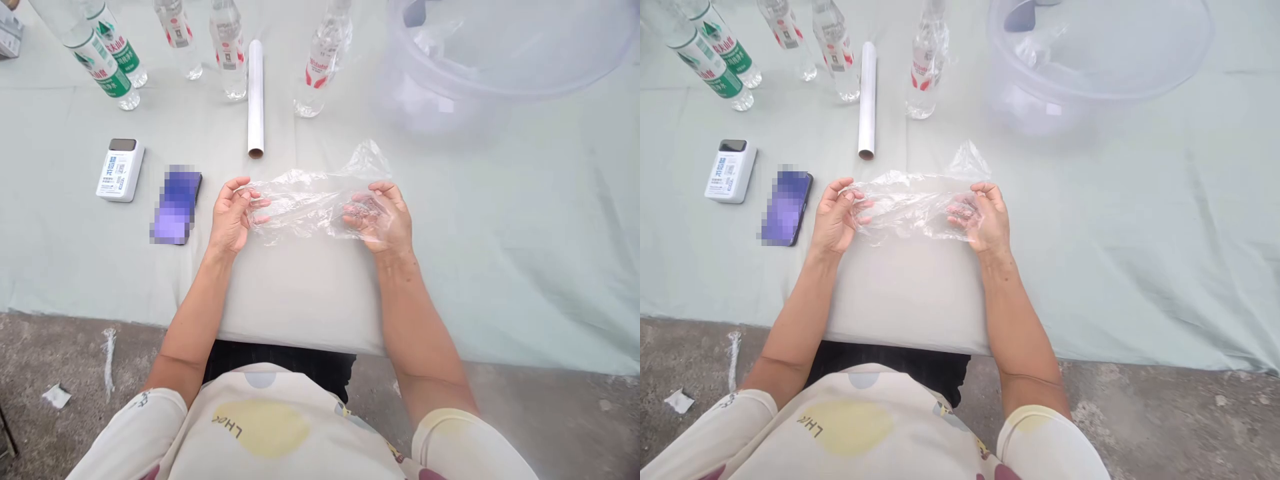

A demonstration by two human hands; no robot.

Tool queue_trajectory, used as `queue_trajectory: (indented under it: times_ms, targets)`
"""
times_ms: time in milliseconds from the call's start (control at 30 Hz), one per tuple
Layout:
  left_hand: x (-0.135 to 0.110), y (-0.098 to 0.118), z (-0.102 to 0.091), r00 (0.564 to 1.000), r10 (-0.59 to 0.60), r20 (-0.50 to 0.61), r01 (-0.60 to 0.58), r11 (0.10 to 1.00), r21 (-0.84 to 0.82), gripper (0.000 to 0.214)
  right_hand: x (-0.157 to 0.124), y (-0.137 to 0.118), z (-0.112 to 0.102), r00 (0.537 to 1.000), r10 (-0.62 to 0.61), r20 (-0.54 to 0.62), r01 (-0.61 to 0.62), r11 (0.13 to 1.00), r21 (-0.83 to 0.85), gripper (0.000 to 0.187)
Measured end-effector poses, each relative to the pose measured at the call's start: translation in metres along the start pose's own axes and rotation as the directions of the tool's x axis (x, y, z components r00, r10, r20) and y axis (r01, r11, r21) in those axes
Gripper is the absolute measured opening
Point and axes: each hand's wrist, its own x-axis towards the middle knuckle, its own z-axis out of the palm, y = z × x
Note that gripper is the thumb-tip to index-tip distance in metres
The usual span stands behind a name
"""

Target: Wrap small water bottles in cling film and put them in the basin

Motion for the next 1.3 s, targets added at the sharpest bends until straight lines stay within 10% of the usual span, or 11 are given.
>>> queue_trajectory:
  times_ms: [300, 567, 767, 933, 1100, 1167, 1300]
  targets:
    - [0.005, -0.010, -0.002, 0.943, 0.195, -0.271, -0.126, 0.959, 0.254, 0.014, 0.003, 0.000, -0.004, 0.999, 0.042, 0.016, -0.037, 0.970, -0.239, 0.021]
    - [0.004, -0.006, -0.002, 0.968, 0.164, -0.190, -0.105, 0.952, 0.286, 0.011, -0.003, -0.023, -0.026, 0.994, 0.096, -0.046, -0.107, 0.895, -0.433, 0.012]
    - [-0.002, -0.006, 0.002, 0.992, 0.116, -0.042, -0.093, 0.929, 0.357, 0.014, -0.001, -0.032, -0.045, 0.964, -0.104, -0.243, 0.014, 0.938, -0.347, 0.006]
    - [-0.013, -0.005, 0.011, 0.993, 0.009, 0.116, -0.049, 0.937, 0.346, 0.019, -0.008, -0.025, -0.030, 0.989, -0.046, 0.142, 0.084, 0.958, -0.276, 0.039]
    - [-0.018, -0.005, 0.016, 0.983, -0.010, 0.182, -0.060, 0.925, 0.375, 0.016, -0.019, -0.017, -0.011, 0.804, 0.164, 0.571, 0.083, 0.921, -0.381, 0.077]
    - [-0.018, -0.005, 0.016, 0.983, 0.002, 0.185, -0.077, 0.915, 0.397, 0.016, -0.021, -0.016, -0.007, 0.777, 0.194, 0.599, 0.084, 0.911, -0.404, 0.068]
    - [-0.018, -0.001, 0.013, 0.966, -0.081, 0.246, -0.038, 0.896, 0.443, 0.016, -0.021, -0.015, -0.005, 0.901, 0.107, 0.420, 0.115, 0.875, -0.471, 0.026]
